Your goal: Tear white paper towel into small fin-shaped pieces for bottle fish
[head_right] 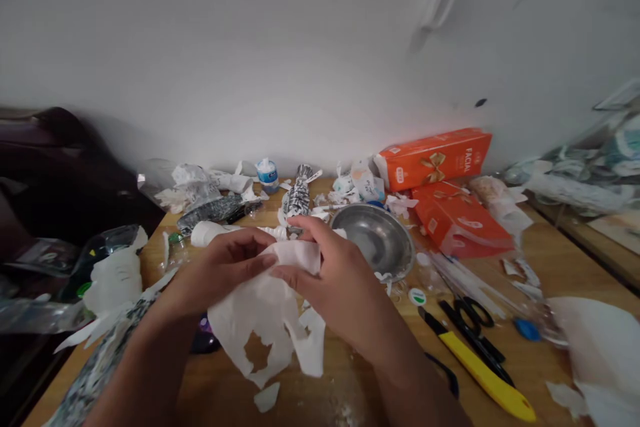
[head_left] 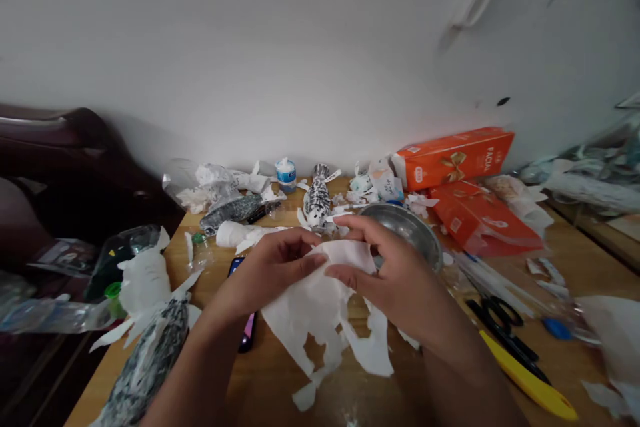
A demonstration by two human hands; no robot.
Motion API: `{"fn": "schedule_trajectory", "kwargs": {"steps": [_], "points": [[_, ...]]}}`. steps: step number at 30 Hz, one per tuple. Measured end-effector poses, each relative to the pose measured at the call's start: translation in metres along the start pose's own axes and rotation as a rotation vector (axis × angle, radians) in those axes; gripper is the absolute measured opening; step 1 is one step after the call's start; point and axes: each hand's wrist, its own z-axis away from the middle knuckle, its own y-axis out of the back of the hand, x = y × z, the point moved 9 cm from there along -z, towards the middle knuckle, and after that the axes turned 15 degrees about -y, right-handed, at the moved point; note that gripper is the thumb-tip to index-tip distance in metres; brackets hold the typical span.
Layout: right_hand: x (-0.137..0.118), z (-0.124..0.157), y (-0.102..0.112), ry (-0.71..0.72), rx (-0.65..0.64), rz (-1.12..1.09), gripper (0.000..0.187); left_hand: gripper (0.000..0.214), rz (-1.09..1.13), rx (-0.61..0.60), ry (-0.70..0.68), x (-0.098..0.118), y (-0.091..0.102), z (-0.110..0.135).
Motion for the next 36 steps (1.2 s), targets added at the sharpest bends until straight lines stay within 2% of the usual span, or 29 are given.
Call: {"fn": "schedule_trajectory", "kwargs": {"steps": [4,8,10,12,14,15,17,20,21,26,32,36], "points": [[0.007,-0.011,-0.004,-0.035,-0.079,-0.133,0.039,0.022,0.017,-0.037,-0.044,0.006,-0.005,-0.002],[0.019,-0.017,-0.002,-0.070,-0.096,-0.205,0.038,0.018,-0.090,-0.075,-0.049,0.007,-0.003,-0.002],[0.021,-0.019,0.003,-0.031,-0.052,-0.303,0.055,0.018,-0.120,-0.074,-0.033,0.004,0.001,-0.002],[0.021,-0.020,0.005,0.006,-0.024,-0.419,0.081,0.018,-0.149,-0.038,-0.040,0.004,0.007,-0.001],[0.021,-0.021,-0.002,-0.016,-0.064,-0.479,0.099,0.018,-0.172,-0.011,-0.069,0.007,0.010,0.000],[0.022,-0.021,-0.007,-0.044,-0.104,-0.483,0.099,0.018,-0.176,-0.014,-0.085,0.009,0.009,0.000],[0.022,-0.021,-0.016,-0.103,-0.160,-0.453,0.082,0.015,-0.167,-0.047,-0.106,0.013,0.005,0.001],[0.025,-0.019,-0.019,-0.176,-0.171,-0.373,0.037,0.012,-0.133,-0.066,-0.119,0.019,0.002,0.002],[0.026,-0.018,-0.019,-0.189,-0.168,-0.356,0.031,0.011,-0.117,-0.058,-0.118,0.019,0.003,0.002],[0.016,-0.014,-0.016,-0.093,-0.114,-0.272,0.022,0.009,-0.025,-0.020,-0.103,0.014,0.001,-0.001],[0.005,-0.011,-0.010,0.056,-0.003,-0.210,0.016,0.016,0.040,0.147,-0.196,0.015,0.008,-0.005],[0.006,-0.011,-0.010,0.093,0.019,-0.225,0.018,0.017,0.049,0.150,-0.224,0.015,0.008,-0.007]]}}
